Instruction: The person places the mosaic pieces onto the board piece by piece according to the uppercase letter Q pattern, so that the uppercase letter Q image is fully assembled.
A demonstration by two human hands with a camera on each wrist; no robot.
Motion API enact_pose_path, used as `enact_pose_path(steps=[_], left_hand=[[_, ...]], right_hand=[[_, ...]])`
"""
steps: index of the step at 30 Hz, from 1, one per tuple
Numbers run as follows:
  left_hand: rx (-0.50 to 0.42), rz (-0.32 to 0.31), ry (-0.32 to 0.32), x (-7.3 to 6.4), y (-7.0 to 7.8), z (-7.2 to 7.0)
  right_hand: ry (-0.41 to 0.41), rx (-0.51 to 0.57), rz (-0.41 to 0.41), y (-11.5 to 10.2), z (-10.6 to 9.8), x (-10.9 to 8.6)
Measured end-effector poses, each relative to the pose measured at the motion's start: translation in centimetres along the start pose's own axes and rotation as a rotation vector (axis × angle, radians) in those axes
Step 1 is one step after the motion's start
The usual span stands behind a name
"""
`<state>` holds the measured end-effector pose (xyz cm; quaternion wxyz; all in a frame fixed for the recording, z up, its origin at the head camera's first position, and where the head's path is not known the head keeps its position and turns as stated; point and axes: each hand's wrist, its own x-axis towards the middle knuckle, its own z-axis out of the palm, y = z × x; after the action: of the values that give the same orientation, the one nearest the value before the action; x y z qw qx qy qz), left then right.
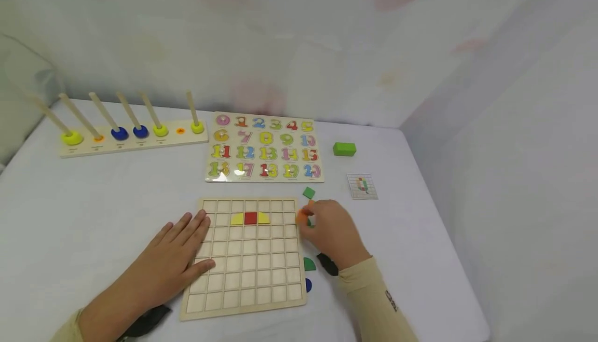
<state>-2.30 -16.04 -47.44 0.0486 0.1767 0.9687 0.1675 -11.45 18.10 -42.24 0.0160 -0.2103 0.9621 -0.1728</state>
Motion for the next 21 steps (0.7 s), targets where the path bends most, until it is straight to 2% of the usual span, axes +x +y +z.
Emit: enact_pose_path(steps=[3,5,9,11,13,16,18,21], left_hand=[[0.003,-0.008,-0.007,0.1,0.2,-0.1],[0.004,-0.013,-0.012,0.1,0.4,-0.3],[-0.003,-0.010,-0.014,0.1,0.6,-0.4],[-0.003,-0.006,-0.007,0.1,0.6,-0.3],[0.000,-0.006,-0.005,0.1,0.5,-0.3],[0.003,-0.010,-0.006,0.1,0.4,-0.2],[-0.001,-0.011,-0.011,0.1,0.4,-0.2],[-0.007,-0.012,-0.014,0.0,0.2,-0.2]], right_hand=[[-0.016,0.010,-0.264,-4.2,1.2,0.7],[-0.046,-0.029,-0.374,-6.4,2.3,1.4],[-0.105,-0.197,-0.424,-8.8,4.1,2.8],[-0.124,-0.263,-0.432,-9.1,4.6,3.1],[-0.128,-0.279,-0.440,-9.0,4.7,3.3],[-0.063,-0.238,-0.399,-7.7,4.0,3.2],[0.028,-0.214,-0.291,-6.1,3.2,3.0],[0.132,-0.216,-0.080,-3.0,2.3,2.6]])
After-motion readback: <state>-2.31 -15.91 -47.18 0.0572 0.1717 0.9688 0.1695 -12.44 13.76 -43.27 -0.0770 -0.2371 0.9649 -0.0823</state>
